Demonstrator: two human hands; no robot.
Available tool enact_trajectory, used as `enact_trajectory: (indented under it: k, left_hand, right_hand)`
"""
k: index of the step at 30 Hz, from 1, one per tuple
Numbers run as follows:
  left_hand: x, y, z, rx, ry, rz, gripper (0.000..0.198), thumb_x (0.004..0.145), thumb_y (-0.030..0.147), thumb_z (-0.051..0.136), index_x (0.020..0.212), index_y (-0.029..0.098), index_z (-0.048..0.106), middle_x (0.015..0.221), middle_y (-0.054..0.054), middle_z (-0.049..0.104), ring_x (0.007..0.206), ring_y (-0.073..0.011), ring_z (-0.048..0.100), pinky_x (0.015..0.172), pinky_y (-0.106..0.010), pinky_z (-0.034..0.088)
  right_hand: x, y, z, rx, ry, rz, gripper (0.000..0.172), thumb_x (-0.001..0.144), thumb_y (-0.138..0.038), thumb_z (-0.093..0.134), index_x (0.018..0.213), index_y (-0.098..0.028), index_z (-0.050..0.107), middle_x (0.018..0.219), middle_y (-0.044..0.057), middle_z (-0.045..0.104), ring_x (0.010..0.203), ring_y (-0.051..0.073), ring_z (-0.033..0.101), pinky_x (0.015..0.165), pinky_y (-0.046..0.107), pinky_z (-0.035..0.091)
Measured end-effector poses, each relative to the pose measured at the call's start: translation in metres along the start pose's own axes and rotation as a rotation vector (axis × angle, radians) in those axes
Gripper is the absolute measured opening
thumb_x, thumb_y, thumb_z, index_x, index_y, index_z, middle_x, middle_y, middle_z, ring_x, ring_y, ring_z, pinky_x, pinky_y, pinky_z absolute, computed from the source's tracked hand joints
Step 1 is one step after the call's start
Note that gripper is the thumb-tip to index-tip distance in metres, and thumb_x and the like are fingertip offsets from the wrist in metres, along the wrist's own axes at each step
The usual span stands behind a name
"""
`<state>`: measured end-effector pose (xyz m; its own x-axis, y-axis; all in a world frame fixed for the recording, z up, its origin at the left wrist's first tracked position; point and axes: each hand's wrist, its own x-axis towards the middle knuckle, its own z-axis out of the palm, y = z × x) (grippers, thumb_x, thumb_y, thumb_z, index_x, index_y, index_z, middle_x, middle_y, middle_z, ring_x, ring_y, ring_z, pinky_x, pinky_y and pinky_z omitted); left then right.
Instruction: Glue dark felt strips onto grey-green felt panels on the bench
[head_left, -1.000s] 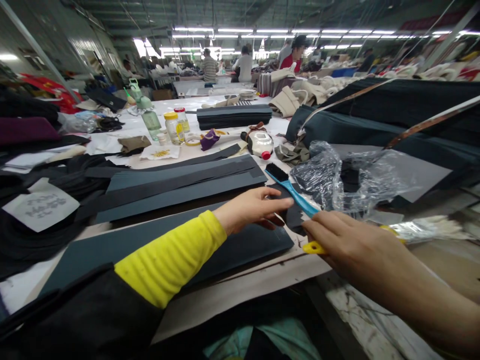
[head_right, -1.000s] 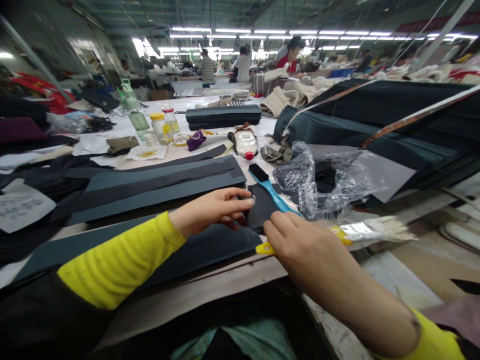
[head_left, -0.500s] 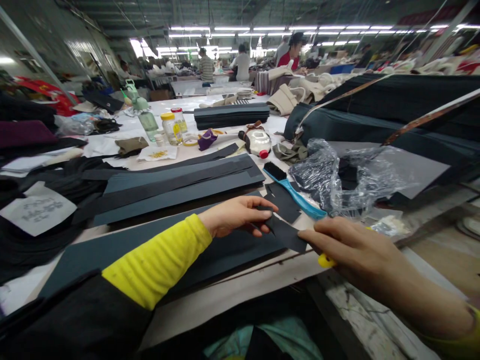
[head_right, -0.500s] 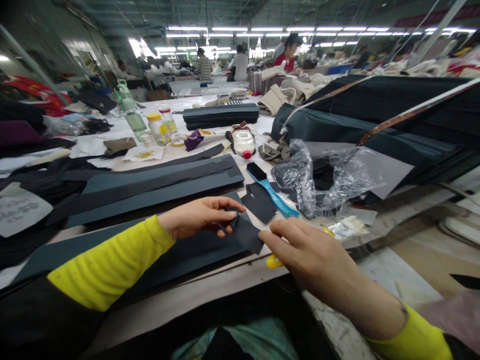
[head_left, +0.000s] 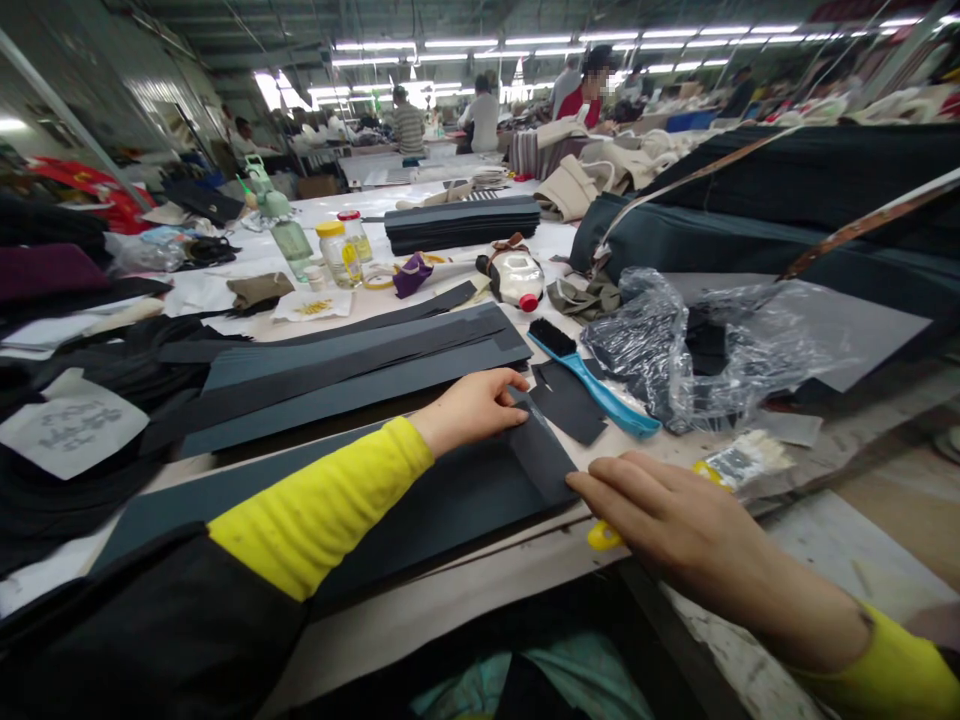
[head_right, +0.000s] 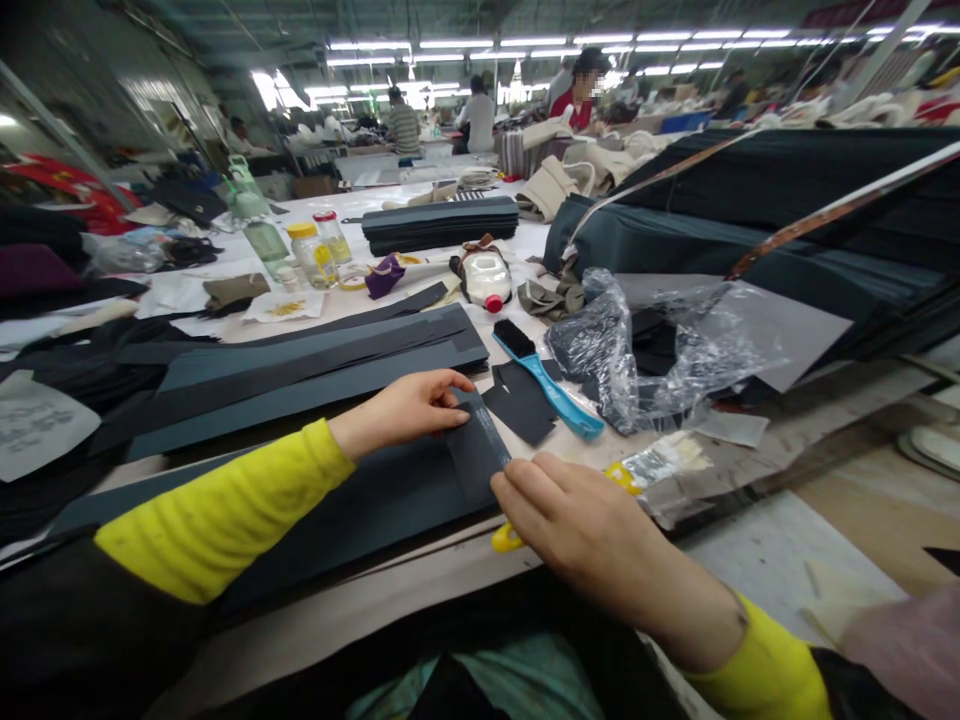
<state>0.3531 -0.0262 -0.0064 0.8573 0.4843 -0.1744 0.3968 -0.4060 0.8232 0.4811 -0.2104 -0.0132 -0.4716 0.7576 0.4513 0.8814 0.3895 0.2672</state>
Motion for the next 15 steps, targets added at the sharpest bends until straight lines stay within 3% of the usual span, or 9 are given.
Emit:
enact_trajectory:
  k: [6, 15]
  left_hand:
    - [0.017, -0.005, 0.006, 0.257, 0.179, 0.14, 0.029, 0.075, 0.015, 0.056, 0.104, 0.018, 0.058, 0.07, 0.004, 0.056, 0.067, -0.0115, 0.054, 0.062, -0.022, 0.041]
    - [0.02, -0.006, 0.01, 0.394, 0.205, 0.114, 0.03, 0.077, 0.018, 0.058, 0.107, 0.02, 0.056, 0.073, 0.003, 0.059, 0.068, -0.0131, 0.055, 0.062, -0.023, 0.041]
  right_hand:
    - [-0.001, 0.005, 0.015, 0.005, -0.053, 0.042, 0.034, 0.09, -0.005, 0.023, 0.096, -0.009, 0.056, 0.086, 0.01, 0.053, 0.076, 0.021, 0.048, 0.055, 0.03, 0.034]
    - [-0.001, 0.007, 0.026, 0.023, -0.099, 0.094, 0.03, 0.085, -0.002, 0.03, 0.097, -0.01, 0.056, 0.085, 0.009, 0.053, 0.073, 0.018, 0.048, 0.057, 0.027, 0.037]
